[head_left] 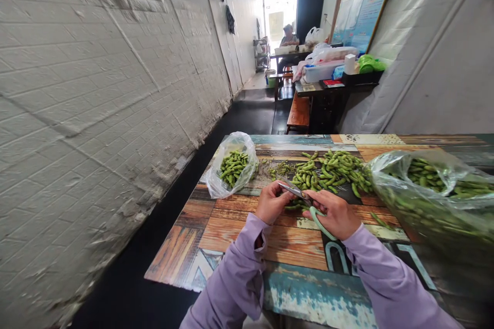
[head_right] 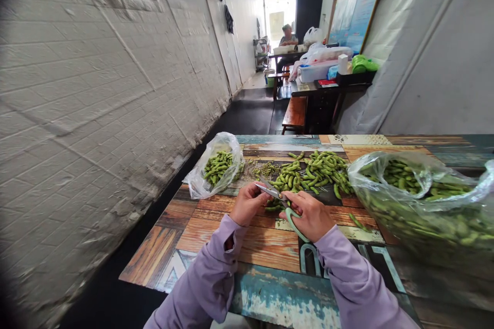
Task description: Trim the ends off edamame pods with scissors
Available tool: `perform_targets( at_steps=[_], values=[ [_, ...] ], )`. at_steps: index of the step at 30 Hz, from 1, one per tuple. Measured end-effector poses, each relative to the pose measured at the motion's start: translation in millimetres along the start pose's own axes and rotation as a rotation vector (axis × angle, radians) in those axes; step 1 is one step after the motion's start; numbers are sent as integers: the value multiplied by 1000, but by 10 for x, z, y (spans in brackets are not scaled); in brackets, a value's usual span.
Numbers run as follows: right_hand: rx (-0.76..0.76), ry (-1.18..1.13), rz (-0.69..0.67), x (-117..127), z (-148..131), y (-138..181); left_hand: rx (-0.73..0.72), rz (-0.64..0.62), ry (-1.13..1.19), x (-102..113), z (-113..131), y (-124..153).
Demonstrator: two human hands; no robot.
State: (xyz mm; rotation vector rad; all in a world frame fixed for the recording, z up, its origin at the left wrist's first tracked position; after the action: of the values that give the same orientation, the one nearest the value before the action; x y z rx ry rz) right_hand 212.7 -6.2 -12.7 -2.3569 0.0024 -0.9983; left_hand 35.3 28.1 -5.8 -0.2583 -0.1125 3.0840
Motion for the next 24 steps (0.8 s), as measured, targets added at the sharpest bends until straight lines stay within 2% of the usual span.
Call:
perform_targets(
  at_steps=[6,10,12,15,20,24],
  values=[
    [7,12,7,-6,-1,-3,-71,18,-102,9,75,-13],
    [-7,28,105,17,34,-21,-279,202,-330,83,212,1],
    [-27,52,159,40,56,-29,-302,252,-341,103,230,5],
    [-54,73,199,66,67,-34,-173,255,-173,117,163,-19],
    [-68,42,193,66,24,-33,158,235,276,123,12,-59],
    [-48,15,137,28,-2,-27,224,255,465,130,5,-61]
  ],
)
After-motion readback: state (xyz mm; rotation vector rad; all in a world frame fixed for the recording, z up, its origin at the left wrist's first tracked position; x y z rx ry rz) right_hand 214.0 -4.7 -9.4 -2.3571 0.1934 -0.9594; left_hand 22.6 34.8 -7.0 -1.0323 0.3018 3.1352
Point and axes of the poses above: each hand's wrist, its own y-axis away from the middle knuckle, its own x-axis out of the back of the hand, z = x × y, the point moved 4 cm from there along -y, towards the middle knuckle, and after that the axes turned 9 degrees about z, right-handed, at the moved point
